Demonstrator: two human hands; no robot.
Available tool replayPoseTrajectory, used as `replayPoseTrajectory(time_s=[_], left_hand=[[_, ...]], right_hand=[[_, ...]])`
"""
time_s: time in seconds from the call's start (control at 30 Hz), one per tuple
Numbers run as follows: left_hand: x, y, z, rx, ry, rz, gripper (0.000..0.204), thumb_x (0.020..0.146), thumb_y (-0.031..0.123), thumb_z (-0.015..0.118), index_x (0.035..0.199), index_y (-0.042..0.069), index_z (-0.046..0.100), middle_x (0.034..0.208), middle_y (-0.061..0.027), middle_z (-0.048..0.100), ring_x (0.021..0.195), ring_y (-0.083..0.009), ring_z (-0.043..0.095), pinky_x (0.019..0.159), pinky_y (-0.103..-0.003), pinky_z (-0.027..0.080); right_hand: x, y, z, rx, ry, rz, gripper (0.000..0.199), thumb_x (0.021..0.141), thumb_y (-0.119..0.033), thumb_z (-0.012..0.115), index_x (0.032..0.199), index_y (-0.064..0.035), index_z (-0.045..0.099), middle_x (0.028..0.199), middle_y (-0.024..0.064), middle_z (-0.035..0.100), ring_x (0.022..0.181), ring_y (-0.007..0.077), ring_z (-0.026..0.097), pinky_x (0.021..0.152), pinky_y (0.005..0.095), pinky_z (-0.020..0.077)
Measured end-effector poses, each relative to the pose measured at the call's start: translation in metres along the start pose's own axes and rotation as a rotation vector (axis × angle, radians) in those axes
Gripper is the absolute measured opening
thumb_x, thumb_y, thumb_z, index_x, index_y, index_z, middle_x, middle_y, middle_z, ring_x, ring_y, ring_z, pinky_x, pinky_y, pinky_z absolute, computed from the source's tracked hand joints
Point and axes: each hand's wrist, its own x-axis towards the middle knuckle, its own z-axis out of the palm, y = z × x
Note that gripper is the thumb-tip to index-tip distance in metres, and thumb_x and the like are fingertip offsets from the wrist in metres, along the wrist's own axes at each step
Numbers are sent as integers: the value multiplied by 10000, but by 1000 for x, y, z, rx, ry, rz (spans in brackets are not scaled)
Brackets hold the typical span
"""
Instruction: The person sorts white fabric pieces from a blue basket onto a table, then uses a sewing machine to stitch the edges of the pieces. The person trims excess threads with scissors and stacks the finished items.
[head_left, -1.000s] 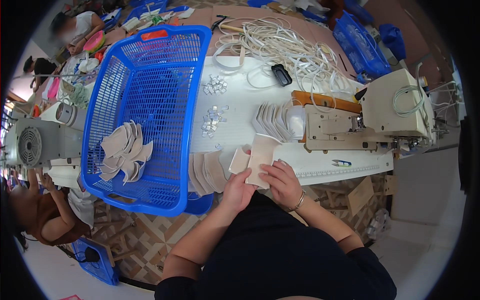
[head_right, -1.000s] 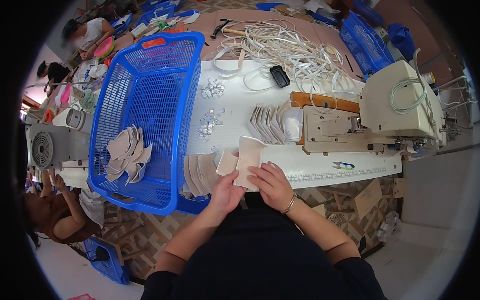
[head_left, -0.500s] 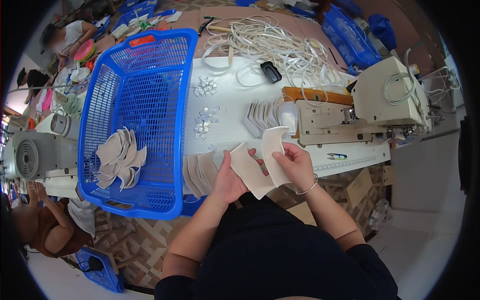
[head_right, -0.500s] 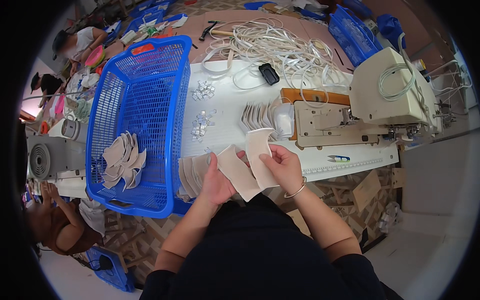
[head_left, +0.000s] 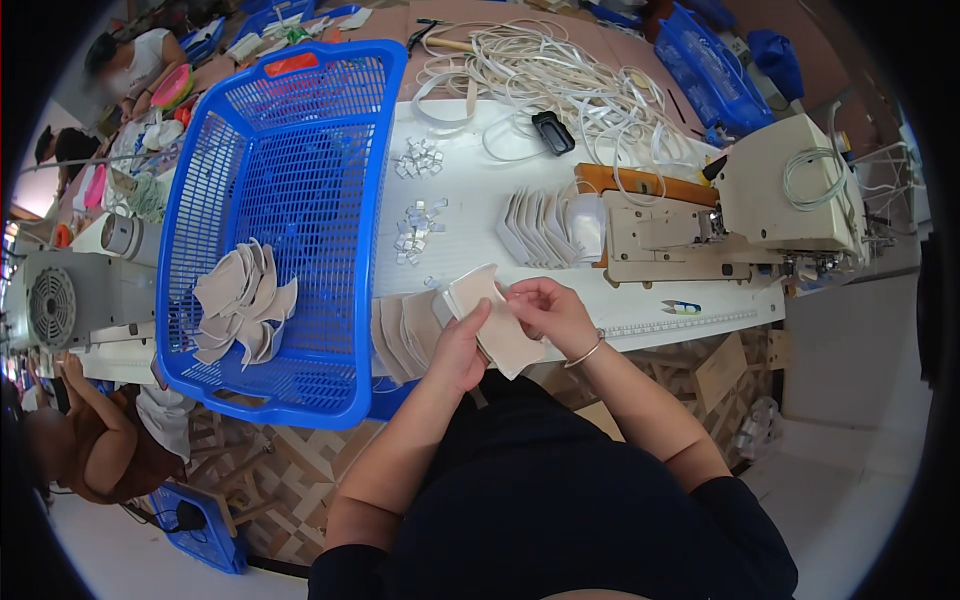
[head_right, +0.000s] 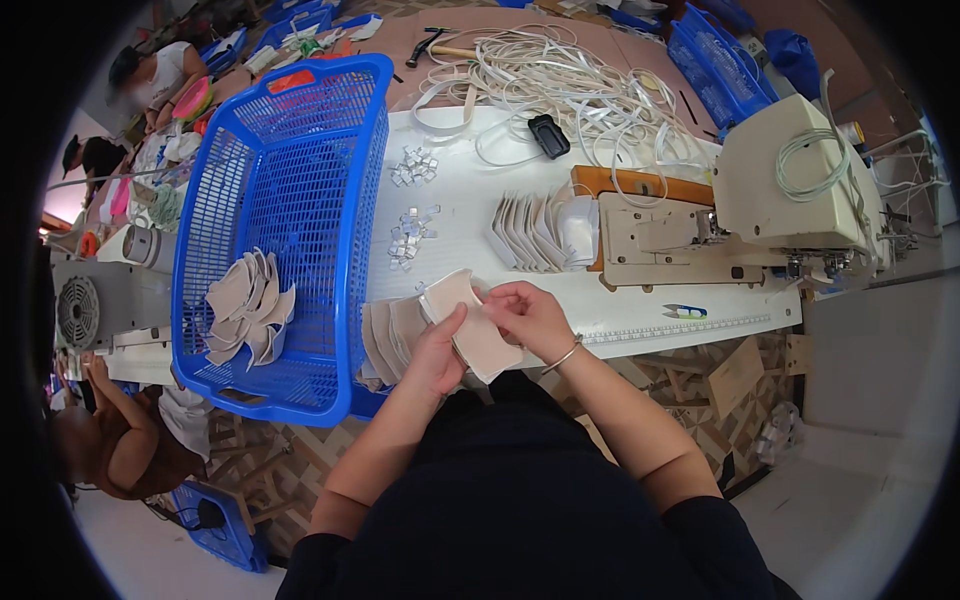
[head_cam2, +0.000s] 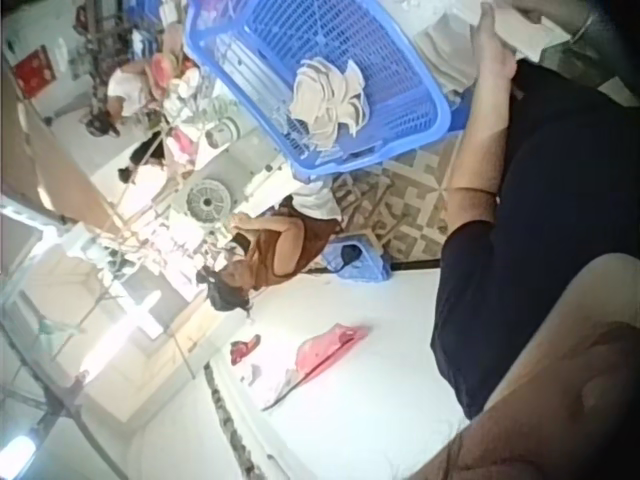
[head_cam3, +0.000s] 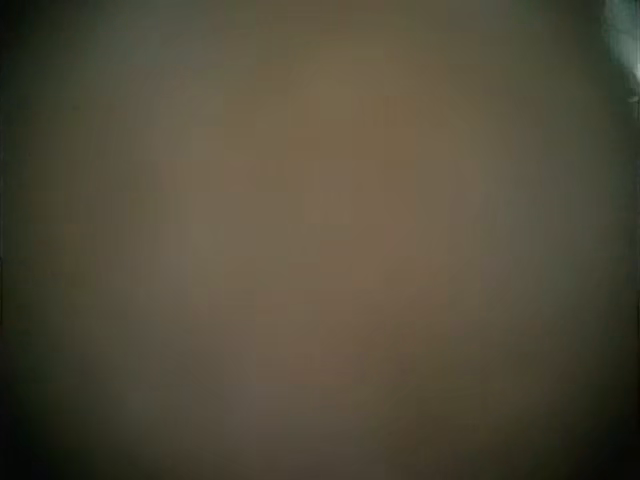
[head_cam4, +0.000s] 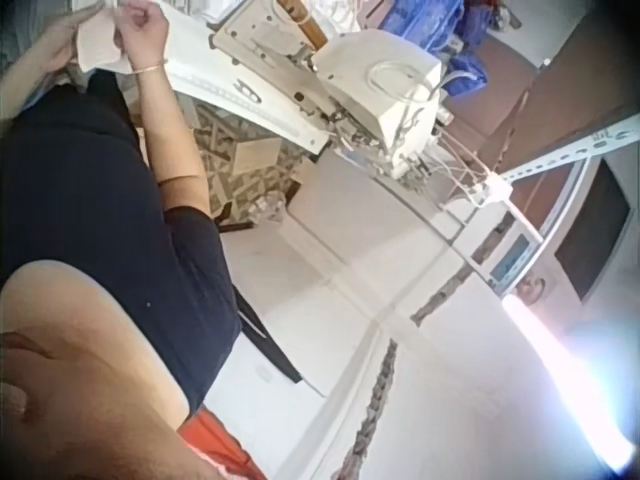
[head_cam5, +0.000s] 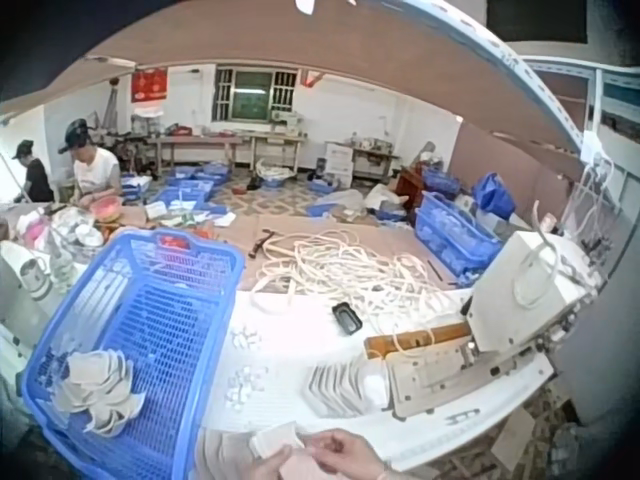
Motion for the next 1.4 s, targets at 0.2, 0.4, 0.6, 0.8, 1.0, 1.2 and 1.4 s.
replayPoseTrajectory(time_s=[0.2,0.4,0.6,0.8,1.0,1.2,1.4], left_hand=[[-10,9,-11,3,277,266,373,914,185,479,1245,34,396,1123,-142,540,1022,-281,546,887,-421,455],[-42,27,-3,94,329,425,360,908,123,456,1239,-3,391,1140,-148,532,988,-256,563,861,-384,467],[-50,17,-18,43,345,308,385,887,105,460,1249,-2,381,1095,-149,544,935,-270,578,829,-388,481],[-26,22,-27,145,245,99,411,894,251,481,1232,27,416,1060,-138,564,855,-309,601,773,-452,496],[1,17,6,234,-40,-117,589,908,514,340,1232,30,427,1151,-107,532,1013,-226,559,856,-375,473],[-1,7,8,258,-212,-175,827,851,666,121,1342,17,265,1303,-131,426,1212,-238,419,1001,-400,350],[-5,5,2,378,-142,-139,791,851,650,177,1329,30,291,1272,-114,451,1175,-212,451,960,-375,391]], right_hand=[[7,61,-22,-821,315,-231,449,722,-275,713,1021,22,558,891,148,604,804,258,598,759,324,482],[18,72,-16,-844,183,-27,427,690,-245,721,1013,0,591,890,167,635,788,295,619,746,339,489],[11,48,-27,-332,36,72,365,738,-204,686,1028,0,602,851,146,652,739,201,628,694,288,489],[14,-64,-43,-935,-128,-263,263,687,-174,703,925,-72,655,862,83,659,729,237,619,688,317,486],[15,-111,-3,-1538,-510,-626,180,655,-146,660,834,-162,669,790,27,633,811,230,578,702,381,452],[22,-83,8,-1538,-615,-630,171,687,-135,634,856,-154,656,817,29,612,831,234,575,721,381,457],[32,-65,7,-1341,-620,-643,254,643,-70,670,891,-101,626,866,63,571,867,268,559,732,366,469]])
